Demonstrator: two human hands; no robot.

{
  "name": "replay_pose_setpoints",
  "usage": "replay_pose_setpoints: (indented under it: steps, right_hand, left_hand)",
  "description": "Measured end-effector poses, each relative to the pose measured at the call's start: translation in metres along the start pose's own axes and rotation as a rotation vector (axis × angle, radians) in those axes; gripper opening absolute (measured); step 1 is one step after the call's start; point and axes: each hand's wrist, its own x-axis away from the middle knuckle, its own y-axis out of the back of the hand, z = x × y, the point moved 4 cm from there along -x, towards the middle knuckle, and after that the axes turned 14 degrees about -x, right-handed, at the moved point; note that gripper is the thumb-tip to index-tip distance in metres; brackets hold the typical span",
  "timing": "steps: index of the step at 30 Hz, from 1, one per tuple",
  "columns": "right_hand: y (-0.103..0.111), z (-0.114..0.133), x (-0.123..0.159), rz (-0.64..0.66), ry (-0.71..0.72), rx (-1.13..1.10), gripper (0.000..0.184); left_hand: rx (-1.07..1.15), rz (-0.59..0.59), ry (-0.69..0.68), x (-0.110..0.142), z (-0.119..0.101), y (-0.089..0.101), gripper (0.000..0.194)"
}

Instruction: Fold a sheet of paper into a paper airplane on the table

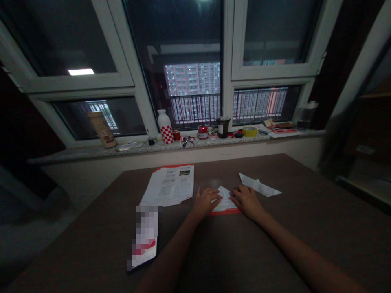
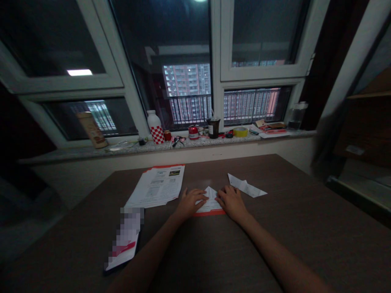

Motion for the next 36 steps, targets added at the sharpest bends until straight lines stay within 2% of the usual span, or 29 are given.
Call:
replay_pose_setpoints:
  steps: [5,10,19,28,32,36]
  right_hand:
    - [0.007,0.007,0.006,-0.028,0.115,-0.071,0.017]
    - [0.009,0.018,0.011,0.055,0.207,-0.103,0.019]
    - [-0.003,0.002,0.007,0.049,0.111,-0.153,0.027]
    - [-0.019,-0.015,0.004,0.157,0.017,-0.394,0.032]
    - [-0.023,-0.02,0.003,0.18,-0.002,-0.456,0.035]
    - [-0.025,-0.021,0.002,0.166,-0.002,-0.47,0.036]
  left_hand:
    - [-0.015,-0.008,-0.01,0.004,-0.001,0.001,0.024]
    - [-0.078,-0.044,0.008,0.007,-0.003,0.005,0.026]
    - [-0.018,-0.08,-0.004,0.009,-0.008,0.01,0.038]
    - [0.118,-0.054,-0.006,0.007,-0.009,-0.002,0.014]
    - [0.128,-0.025,0.005,0.006,-0.009,-0.006,0.013]
    - [0.107,-0.065,0.009,0.006,-0.01,-0.004,0.02]
